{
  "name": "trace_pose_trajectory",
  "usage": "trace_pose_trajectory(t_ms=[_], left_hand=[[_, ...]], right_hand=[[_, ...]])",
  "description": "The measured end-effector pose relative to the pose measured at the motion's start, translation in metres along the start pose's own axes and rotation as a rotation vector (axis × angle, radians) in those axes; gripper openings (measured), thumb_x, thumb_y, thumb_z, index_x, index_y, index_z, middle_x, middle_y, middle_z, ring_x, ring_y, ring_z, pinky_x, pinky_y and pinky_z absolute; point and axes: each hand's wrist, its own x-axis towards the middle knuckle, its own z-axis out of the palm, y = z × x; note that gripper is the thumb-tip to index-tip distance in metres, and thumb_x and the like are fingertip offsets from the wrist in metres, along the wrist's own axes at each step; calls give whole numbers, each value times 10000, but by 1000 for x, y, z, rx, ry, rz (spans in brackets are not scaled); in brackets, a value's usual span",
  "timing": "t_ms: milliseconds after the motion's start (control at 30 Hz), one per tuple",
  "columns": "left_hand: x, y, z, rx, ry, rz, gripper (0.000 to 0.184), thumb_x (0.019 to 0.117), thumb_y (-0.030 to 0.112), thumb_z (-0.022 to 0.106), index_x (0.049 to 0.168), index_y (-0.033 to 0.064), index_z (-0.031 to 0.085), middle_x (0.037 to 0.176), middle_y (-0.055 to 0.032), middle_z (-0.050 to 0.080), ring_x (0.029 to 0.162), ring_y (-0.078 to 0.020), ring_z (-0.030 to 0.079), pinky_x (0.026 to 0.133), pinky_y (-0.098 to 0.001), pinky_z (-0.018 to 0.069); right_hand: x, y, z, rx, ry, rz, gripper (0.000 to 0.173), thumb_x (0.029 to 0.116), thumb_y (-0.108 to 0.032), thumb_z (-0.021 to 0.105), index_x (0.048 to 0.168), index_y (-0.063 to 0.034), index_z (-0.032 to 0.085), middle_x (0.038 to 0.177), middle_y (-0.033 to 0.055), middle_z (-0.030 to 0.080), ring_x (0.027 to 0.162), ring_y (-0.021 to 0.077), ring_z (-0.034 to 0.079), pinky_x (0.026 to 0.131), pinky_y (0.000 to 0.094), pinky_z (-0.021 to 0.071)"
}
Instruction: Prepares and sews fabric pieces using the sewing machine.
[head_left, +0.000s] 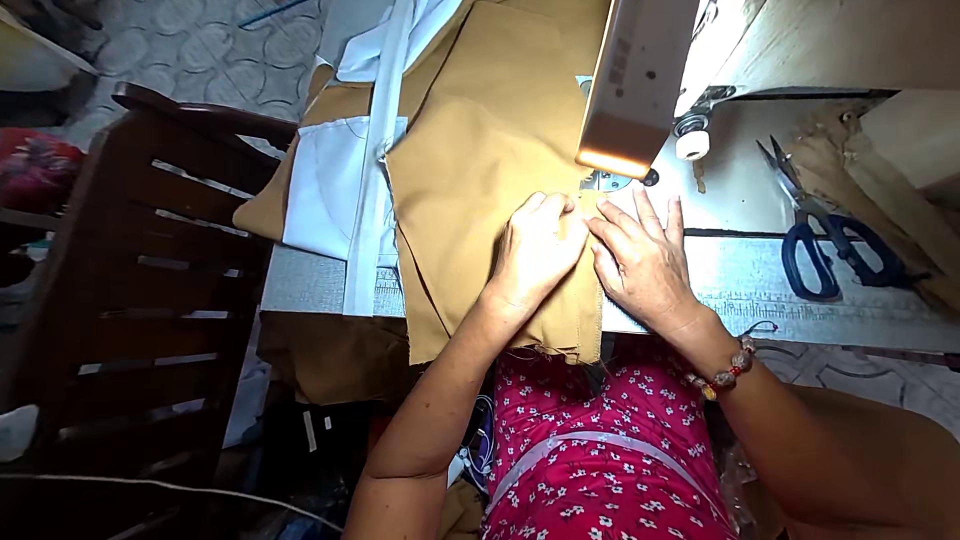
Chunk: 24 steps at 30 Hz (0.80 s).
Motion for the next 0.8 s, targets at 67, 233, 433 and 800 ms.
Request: trace_pose_trajectory(t_ms=[67, 233, 433, 800], left_hand=[[2, 1, -2, -28, -86, -56, 310, 934, 236, 721, 1126, -5, 688, 919, -130, 655, 750, -200, 617, 696, -335, 518], [5, 0, -4, -71, -29, -106, 229, 880, 25, 591, 1090, 4, 680, 818, -78, 688, 652, -111, 612, 605, -252, 494], [1, 4, -5, -17, -29, -63, 195, 947, -41, 515, 1004, -3, 697, 890, -135, 699, 812, -228, 689, 727, -373, 553], [5, -1, -6, -29, -75, -51, 248, 932, 72, 585, 1162, 24, 663, 815, -75, 682, 627, -145, 606, 585, -297, 499]], right_hand=[[0, 0, 0, 8, 0, 0, 385, 1026, -197, 459, 1291, -52, 698, 1498, 149, 560, 1486, 477, 344, 1146, 790, 114], [0, 0, 0, 0, -7, 5, 401, 1029, -214, 450, 1315, -63, 688, 1509, 136, 552, 1492, 470, 336, 1151, 784, 117], [0, -1, -1, -3, -11, -1, 401, 1023, -206, 451, 1311, -61, 690, 1505, 143, 554, 1485, 477, 346, 1148, 787, 121], [0, 0, 1, 0, 3, 8, 398, 1023, -208, 454, 1313, -69, 689, 1492, 139, 567, 1484, 464, 355, 1155, 774, 131]])
